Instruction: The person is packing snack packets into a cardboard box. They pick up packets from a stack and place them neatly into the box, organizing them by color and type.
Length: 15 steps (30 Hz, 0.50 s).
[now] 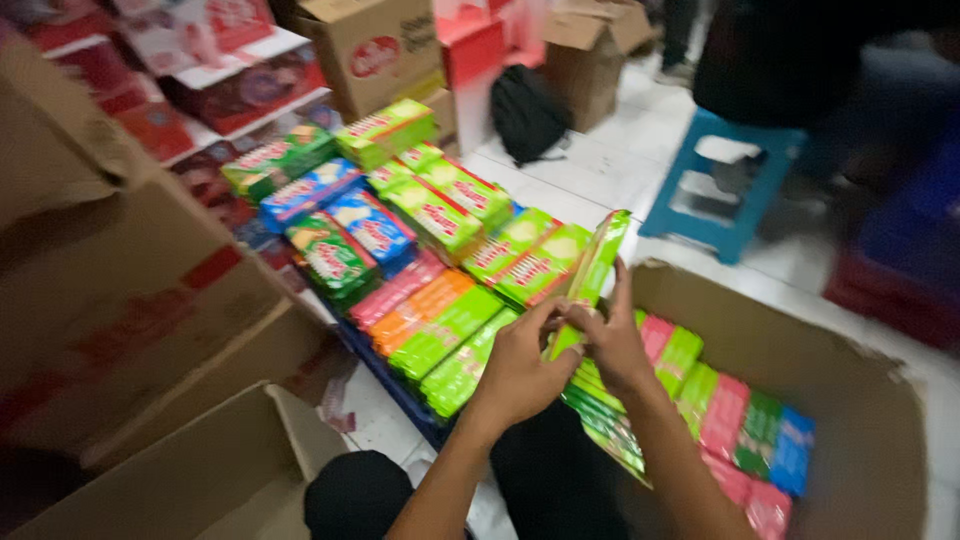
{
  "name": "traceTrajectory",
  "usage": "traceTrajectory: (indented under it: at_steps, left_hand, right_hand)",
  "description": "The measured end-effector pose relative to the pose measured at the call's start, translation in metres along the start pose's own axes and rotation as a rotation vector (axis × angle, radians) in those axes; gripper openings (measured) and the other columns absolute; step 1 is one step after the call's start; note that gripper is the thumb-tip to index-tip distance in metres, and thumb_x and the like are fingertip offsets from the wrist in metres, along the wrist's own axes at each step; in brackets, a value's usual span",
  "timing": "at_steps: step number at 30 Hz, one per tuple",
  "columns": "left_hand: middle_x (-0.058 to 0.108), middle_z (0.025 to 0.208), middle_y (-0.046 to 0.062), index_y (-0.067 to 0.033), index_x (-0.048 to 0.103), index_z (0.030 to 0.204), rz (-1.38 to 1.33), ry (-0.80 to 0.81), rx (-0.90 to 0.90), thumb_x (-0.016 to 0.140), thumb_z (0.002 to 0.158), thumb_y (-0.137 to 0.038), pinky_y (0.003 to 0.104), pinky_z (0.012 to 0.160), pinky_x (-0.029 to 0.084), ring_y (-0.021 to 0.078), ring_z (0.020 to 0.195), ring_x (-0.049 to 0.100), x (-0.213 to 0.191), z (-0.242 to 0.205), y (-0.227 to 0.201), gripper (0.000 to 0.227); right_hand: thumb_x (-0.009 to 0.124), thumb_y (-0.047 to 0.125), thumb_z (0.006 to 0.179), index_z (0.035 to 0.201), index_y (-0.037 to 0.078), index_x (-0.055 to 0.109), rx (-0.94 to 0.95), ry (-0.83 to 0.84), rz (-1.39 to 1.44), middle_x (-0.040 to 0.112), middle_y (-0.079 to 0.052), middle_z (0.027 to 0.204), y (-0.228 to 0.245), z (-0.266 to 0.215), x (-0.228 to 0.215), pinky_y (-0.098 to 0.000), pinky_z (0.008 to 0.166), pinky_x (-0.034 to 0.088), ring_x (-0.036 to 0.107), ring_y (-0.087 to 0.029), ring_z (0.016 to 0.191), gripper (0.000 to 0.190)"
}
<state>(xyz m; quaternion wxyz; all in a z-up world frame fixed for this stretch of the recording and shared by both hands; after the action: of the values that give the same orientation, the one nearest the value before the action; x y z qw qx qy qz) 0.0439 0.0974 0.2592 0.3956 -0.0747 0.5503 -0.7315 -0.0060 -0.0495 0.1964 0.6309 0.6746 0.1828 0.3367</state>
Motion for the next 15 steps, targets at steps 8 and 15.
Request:
traceTrajectory:
  at_steps: [8,15]
  left_hand:
    - [0.066,0.133,0.018,-0.0062,0.061,0.139,0.012,0.47,-0.18,0.064,0.083,-0.013,0.047,0.102,0.056,0.0404,0.125,0.063,0.14,-0.031,0.095,0.056]
    - [0.071,0.12,0.019,-0.0047,0.072,0.118,0.588,1.032,-0.063,0.058,0.081,-0.018,0.072,0.12,0.017,0.0444,0.119,0.065,0.238,-0.115,0.184,0.041]
  right_hand:
    - [0.064,-0.004,0.07,0.144,0.022,0.028,0.028,-0.281,-0.047,0.051,-0.017,0.111,-0.058,-0.032,-0.21,-0.0508,0.078,0.052,0.059,-0.034,0.092,0.086]
    - [0.063,-0.006,0.064,0.129,0.023,0.042,0.286,-0.503,0.131,0.056,-0.008,0.092,-0.199,-0.038,-0.359,-0.0461,0.057,0.061,0.065,-0.028,0.059,0.074]
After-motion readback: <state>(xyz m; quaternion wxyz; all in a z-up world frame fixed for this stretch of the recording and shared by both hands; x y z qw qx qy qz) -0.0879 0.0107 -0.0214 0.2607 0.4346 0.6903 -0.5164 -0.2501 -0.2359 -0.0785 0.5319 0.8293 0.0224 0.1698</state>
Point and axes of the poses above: each hand's wrist, its own z-axis towards the middle knuckle, its own x-axis out of the palm, y = z × x, the point moved 1 cm from there along z, towards the middle knuckle
